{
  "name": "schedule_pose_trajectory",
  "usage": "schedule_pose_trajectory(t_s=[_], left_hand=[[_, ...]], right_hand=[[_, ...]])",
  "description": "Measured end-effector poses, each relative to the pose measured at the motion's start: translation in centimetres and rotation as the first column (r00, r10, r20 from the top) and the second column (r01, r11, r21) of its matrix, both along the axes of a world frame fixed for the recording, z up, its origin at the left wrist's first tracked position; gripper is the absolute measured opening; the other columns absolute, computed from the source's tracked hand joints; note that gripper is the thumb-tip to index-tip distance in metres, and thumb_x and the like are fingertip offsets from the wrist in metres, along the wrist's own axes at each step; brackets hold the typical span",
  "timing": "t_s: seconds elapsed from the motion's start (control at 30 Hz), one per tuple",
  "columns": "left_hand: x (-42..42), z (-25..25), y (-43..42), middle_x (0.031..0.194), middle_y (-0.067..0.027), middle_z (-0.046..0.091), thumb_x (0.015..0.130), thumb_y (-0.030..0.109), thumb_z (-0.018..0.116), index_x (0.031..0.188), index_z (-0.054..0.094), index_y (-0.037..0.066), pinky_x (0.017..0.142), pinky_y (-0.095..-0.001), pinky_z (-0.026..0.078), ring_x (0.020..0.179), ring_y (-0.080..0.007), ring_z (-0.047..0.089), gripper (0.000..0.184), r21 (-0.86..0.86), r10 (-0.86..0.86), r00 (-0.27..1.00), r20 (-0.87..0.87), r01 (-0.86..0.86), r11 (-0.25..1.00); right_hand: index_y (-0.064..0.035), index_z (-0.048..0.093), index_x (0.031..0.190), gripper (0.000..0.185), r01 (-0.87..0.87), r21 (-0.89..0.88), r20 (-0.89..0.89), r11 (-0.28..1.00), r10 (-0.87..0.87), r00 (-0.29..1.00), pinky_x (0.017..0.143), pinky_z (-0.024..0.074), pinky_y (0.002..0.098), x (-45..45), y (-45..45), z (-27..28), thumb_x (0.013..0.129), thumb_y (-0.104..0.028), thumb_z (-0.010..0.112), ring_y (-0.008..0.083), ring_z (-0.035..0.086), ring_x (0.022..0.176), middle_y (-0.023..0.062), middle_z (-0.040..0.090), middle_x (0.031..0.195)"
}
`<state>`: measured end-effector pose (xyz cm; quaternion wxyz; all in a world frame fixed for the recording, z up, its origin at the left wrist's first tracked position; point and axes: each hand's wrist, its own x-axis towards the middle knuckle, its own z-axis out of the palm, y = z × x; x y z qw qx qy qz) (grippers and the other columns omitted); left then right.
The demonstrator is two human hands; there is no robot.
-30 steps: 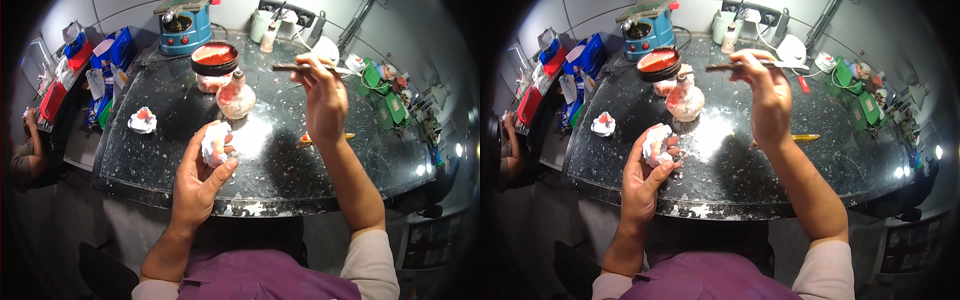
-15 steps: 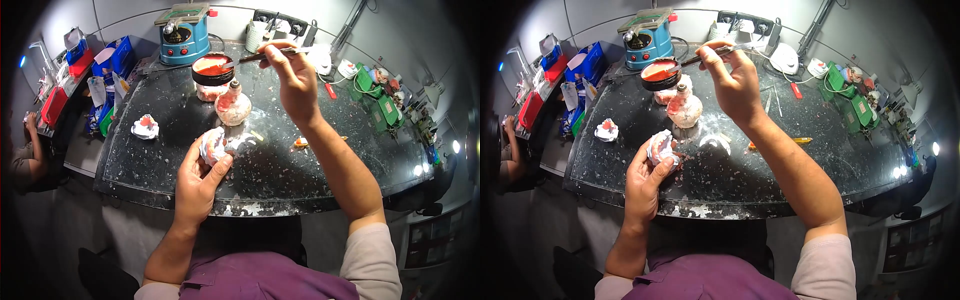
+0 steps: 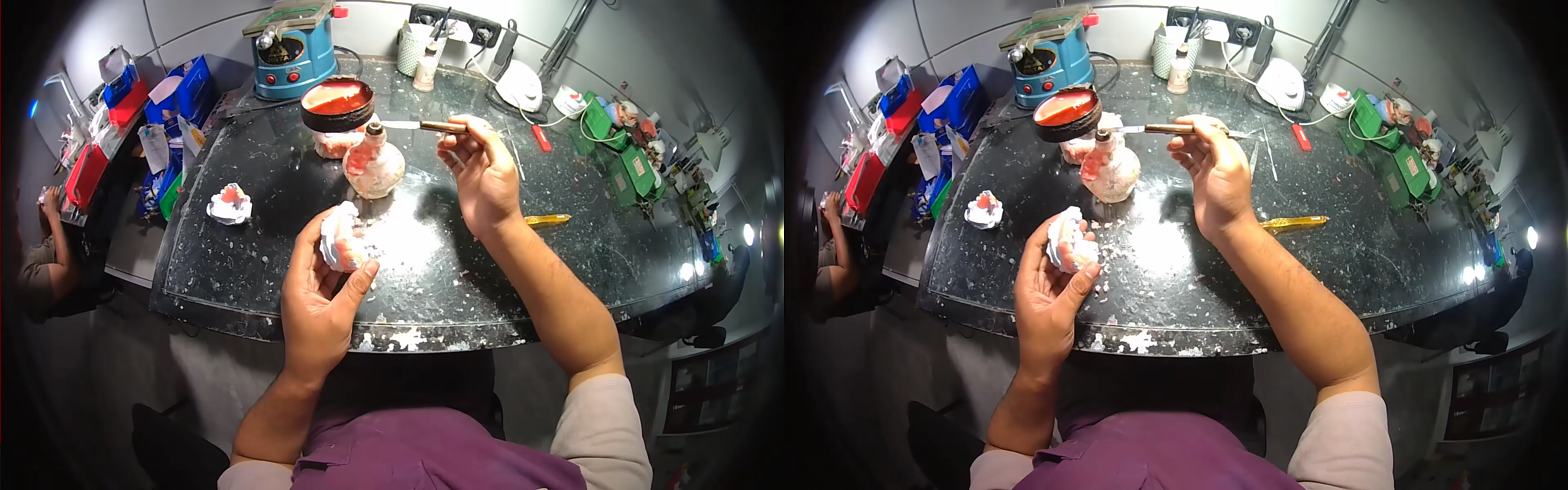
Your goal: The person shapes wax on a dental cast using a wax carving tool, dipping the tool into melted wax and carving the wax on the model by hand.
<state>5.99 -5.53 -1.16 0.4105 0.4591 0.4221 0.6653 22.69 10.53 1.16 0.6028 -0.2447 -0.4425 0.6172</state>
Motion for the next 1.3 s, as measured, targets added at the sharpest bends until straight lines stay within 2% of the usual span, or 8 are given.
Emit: schedule_pose_trajectory(t_s=[0.03, 0.1, 0.27, 0.5, 0.9, 1.3], left_hand=[[0.1, 0.0, 0.0, 0.121, -0.0108, 0.053, 0.084, -0.002, 0.066, 0.133, 0.039, -0.001, 0.098, -0.0290, 0.041, 0.112, -0.0144, 0.052, 0.056, -0.006, -0.002, 1.000, -0.001, 0.002, 1.000], [0.3, -0.1, -0.1, 0.122, -0.0105, 0.052, 0.083, -0.002, 0.067, 0.133, 0.040, -0.001, 0.099, -0.0290, 0.041, 0.111, -0.0144, 0.052, 0.056, 0.030, 0.051, 0.998, -0.042, -0.049, 0.998], [0.5, -0.3, -0.1, 0.118, -0.0107, 0.055, 0.081, -0.001, 0.070, 0.128, 0.042, 0.000, 0.094, -0.0278, 0.043, 0.108, -0.0137, 0.054, 0.055, 0.015, 0.101, 0.993, -0.067, -0.100, 0.995], [0.5, -0.4, 0.0, 0.116, -0.0106, 0.056, 0.080, 0.001, 0.071, 0.128, 0.042, 0.000, 0.092, -0.0277, 0.044, 0.106, -0.0139, 0.055, 0.056, -0.002, 0.105, 0.990, -0.091, -0.106, 0.994], [0.4, -0.3, 0.0, 0.117, -0.0110, 0.055, 0.081, 0.003, 0.071, 0.129, 0.042, 0.000, 0.094, -0.0291, 0.043, 0.108, -0.0154, 0.055, 0.056, -0.009, 0.094, 0.994, -0.058, -0.094, 0.995], [0.4, -0.3, 0.0, 0.116, -0.0105, 0.056, 0.081, 0.002, 0.071, 0.130, 0.042, -0.001, 0.093, -0.0280, 0.043, 0.108, -0.0145, 0.055, 0.058, 0.031, 0.103, 0.989, -0.101, -0.101, 0.994]], right_hand=[[-0.0051, 0.060, 0.102, 0.024, 0.002, -0.006, -0.001, 1.000, -0.002, 1.000, 0.087, 0.0415, 0.0327, 0.1, 0.0, 0.1, 0.096, -0.024, 0.046, 0.0158, 0.059, 0.087, 0.0044, 0.063, 0.089], [-0.0043, 0.060, 0.101, 0.023, 0.009, 0.125, 0.038, 0.992, -0.014, 0.999, 0.085, 0.0427, 0.0311, 0.0, 0.2, 0.0, 0.095, -0.022, 0.047, 0.0154, 0.060, 0.087, 0.0053, 0.063, 0.092], [0.0000, 0.059, 0.099, 0.023, -0.008, 0.270, 0.046, 0.963, -0.004, 0.999, 0.083, 0.0440, 0.0296, 0.0, -1.2, 0.4, 0.094, -0.020, 0.049, 0.0158, 0.058, 0.082, 0.0091, 0.062, 0.092], [0.0027, 0.057, 0.097, 0.023, -0.186, 0.263, 0.101, 0.947, 0.165, 0.981, 0.080, 0.0420, 0.0294, -1.1, -4.9, 0.5, 0.094, -0.019, 0.048, 0.0157, 0.054, 0.080, 0.0103, 0.059, 0.089], [0.0003, 0.059, 0.094, 0.021, -0.194, 0.344, 0.196, 0.919, 0.132, 0.972, 0.074, 0.0438, 0.0280, -0.9, -4.8, 0.3, 0.094, -0.020, 0.053, 0.0143, 0.054, 0.076, 0.0071, 0.060, 0.089], [-0.0002, 0.059, 0.094, 0.018, -0.219, 0.357, 0.230, 0.908, 0.142, 0.963, 0.073, 0.0448, 0.0261, -0.9, -5.2, 0.5, 0.094, -0.017, 0.053, 0.0127, 0.055, 0.076, 0.0066, 0.061, 0.089]])
